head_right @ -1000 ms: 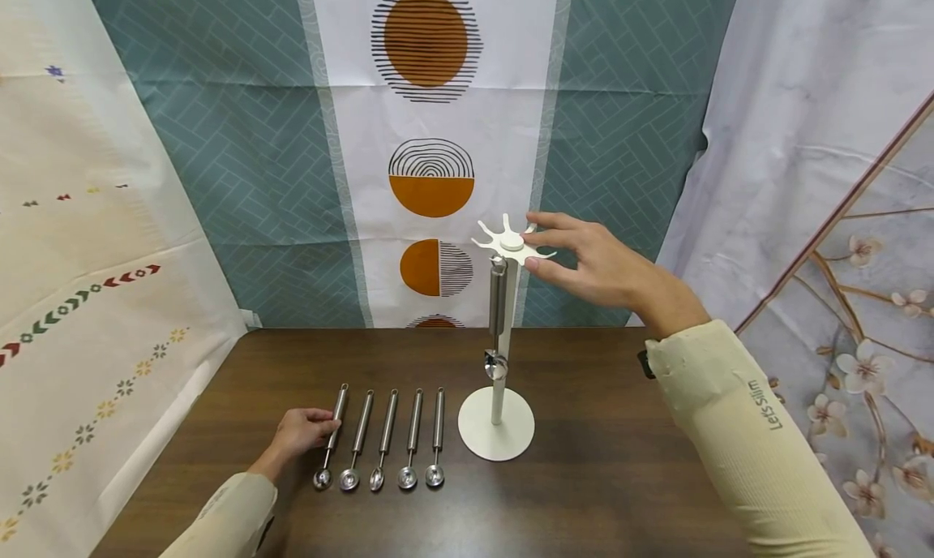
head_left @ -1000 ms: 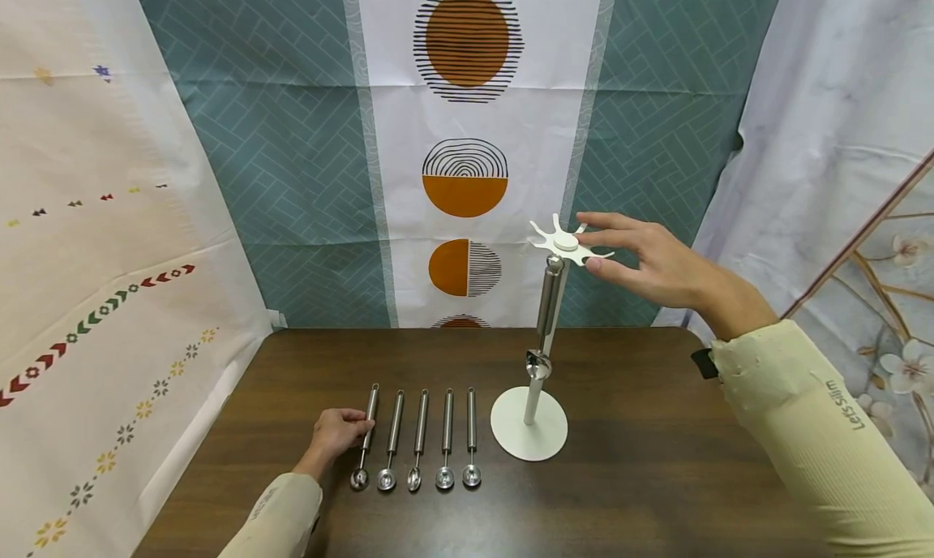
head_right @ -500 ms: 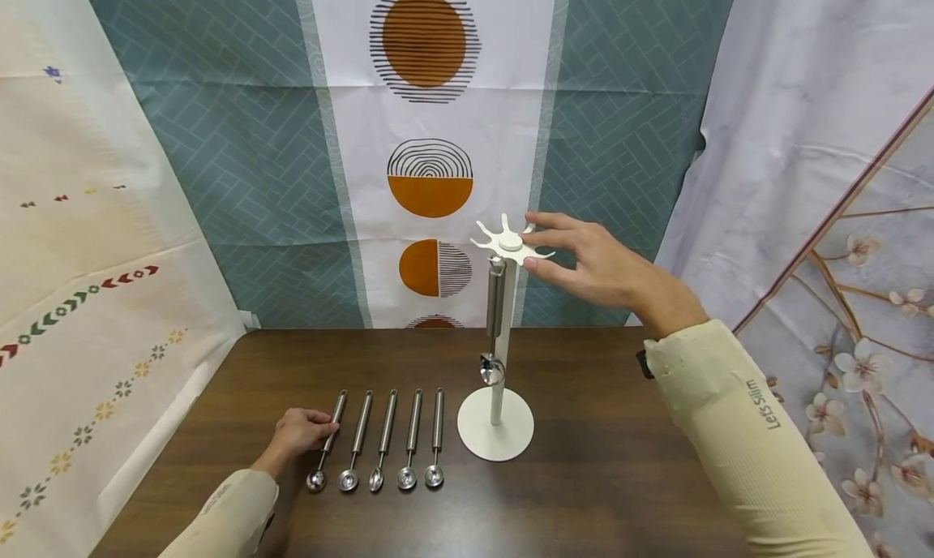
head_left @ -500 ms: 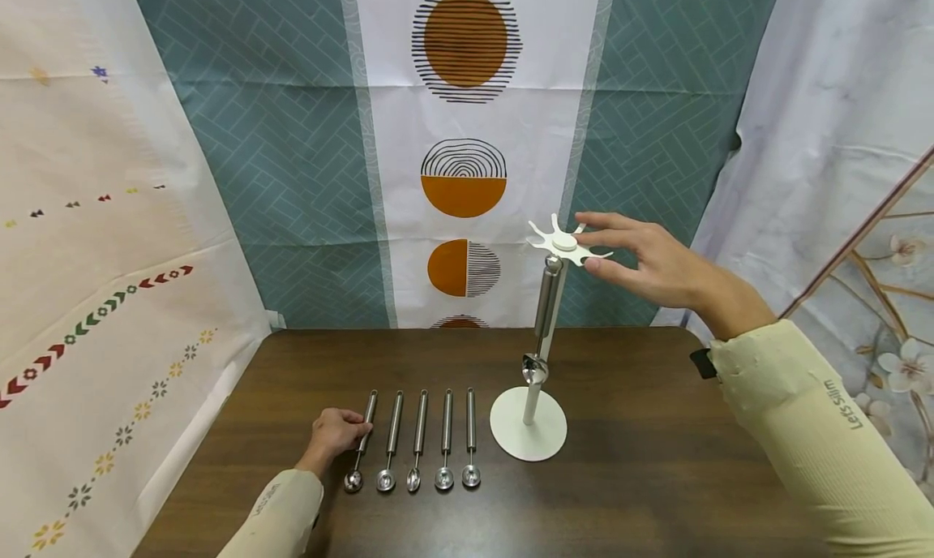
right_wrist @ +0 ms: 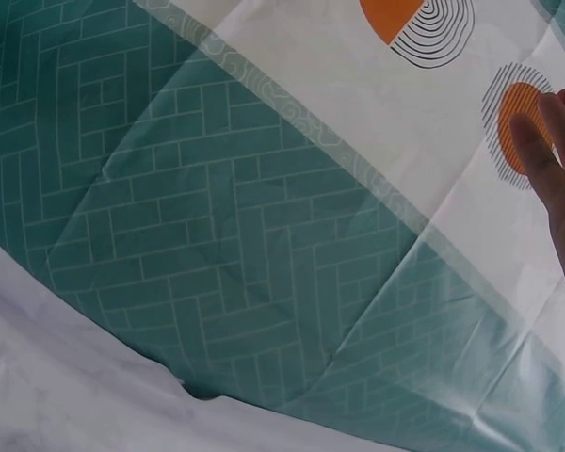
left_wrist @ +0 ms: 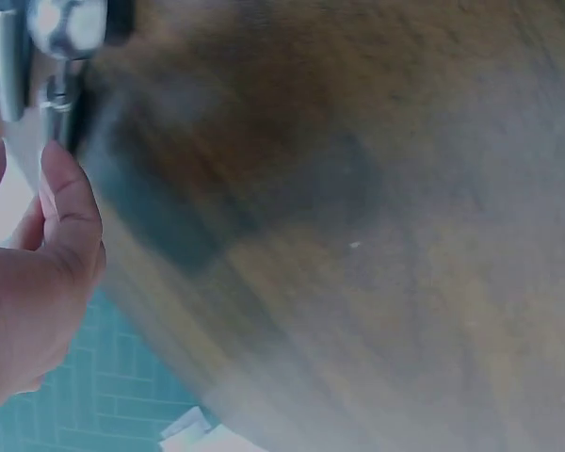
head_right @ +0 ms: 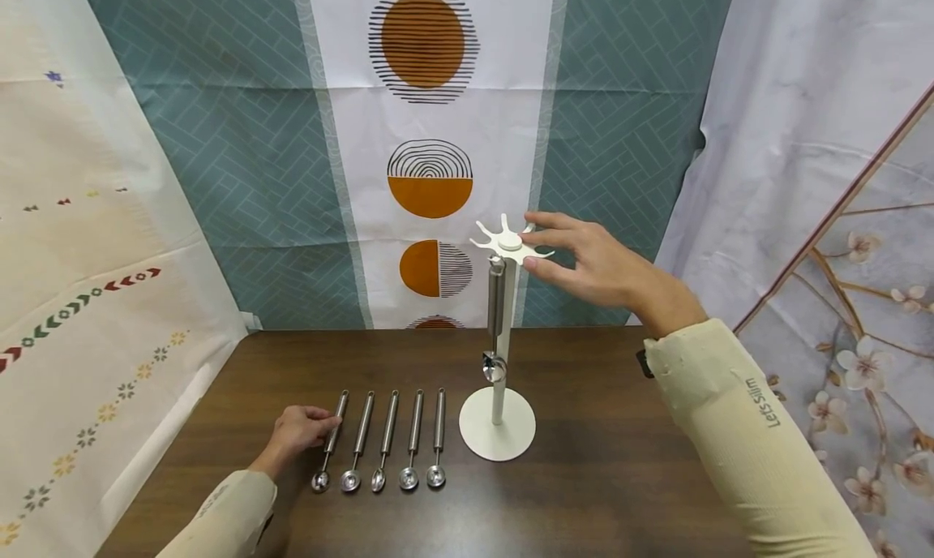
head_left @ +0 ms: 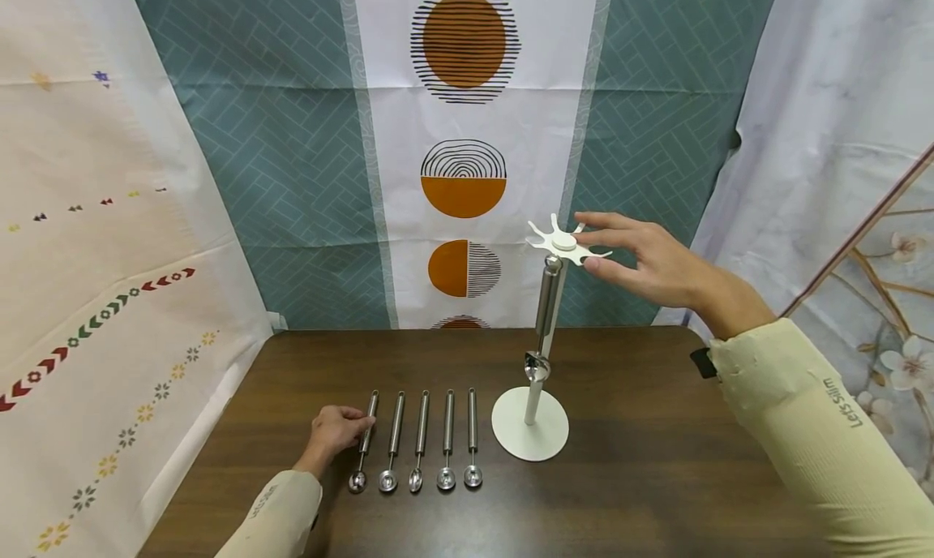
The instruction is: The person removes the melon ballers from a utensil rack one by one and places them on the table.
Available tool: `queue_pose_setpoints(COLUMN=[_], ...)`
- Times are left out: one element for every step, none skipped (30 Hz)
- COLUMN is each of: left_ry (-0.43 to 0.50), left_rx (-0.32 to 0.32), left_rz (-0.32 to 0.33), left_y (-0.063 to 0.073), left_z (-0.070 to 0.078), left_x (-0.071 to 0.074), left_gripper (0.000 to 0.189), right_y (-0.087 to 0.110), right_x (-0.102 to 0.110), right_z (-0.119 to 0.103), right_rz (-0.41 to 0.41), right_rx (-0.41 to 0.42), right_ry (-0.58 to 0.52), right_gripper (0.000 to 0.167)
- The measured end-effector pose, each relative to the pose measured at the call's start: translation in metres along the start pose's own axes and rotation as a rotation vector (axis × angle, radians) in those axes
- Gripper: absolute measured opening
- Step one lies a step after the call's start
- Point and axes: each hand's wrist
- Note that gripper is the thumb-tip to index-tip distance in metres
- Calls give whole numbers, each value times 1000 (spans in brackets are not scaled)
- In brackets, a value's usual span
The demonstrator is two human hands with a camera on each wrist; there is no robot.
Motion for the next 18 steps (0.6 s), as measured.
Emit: queue_pose_setpoints(left_ry=[-12,-20,-23,-31,-29,-26,-23,-13,-3,0,10,19,19,32,51,60,74,81], left_rx=[-2,-10,-14,-18,-24,-33,-42,-49,-52,-62,-71,-80,-86,-92,-98,-106,-111,-116], left_rz=[4,2,1,2,0,-6,-12,-15,-19,-24,-30,-36,-36,-43,-52,-58,-66,-74], left_y=[1,2,2,3,4,5,6,6,7,8,9,9,9,10,11,11,12,12], left_z=[4,7,12,17,22,28,33,39,46,52,58,64,70,76,82,88,94,99], left_x=[0,1,1,0,0,-1,-3,-4,-6,-8,-11,-13,-16,-19,-22,-25,-28,-31], left_gripper=[28,28,29,29,30,31,31,31,31,30,30,30,30,30,30,30,30,30], right_y=[0,0,0,0,0,1,1,1,2,2,2,3,2,2,2,1,0,0], right_x=[0,0,0,0,1,1,1,2,2,3,3,3,3,3,3,3,3,3], right_z=[0,0,-1,-1,-1,-2,-2,-3,-4,-4,-5,-5,-5,-6,-6,-6,-7,-7], right_rz=[0,0,-1,-4,-5,-7,-7,-10,-12,-12,-10,-10,-12,-14,-13,-12,-12,-14], right_rx=[-1,-3,-5,-9,-12,-16,-20,-20,-20,-21,-22,-22,-24,-26,-30,-35,-37,-39], right_ry=[0,0,-2,-4,-5,-6,-7,-7,-6,-4,-2,0,2,1,1,-2,-4,-4], right_gripper=[42,42,42,41,41,41,40,40,40,40,40,39,39,39,39,38,38,38])
Point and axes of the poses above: each hand's wrist, its own y-axis away from the middle knuckle, its own x-axis out of the back of the hand, z = x × y, and after that the axes turned 7 degrees about y, right-handed
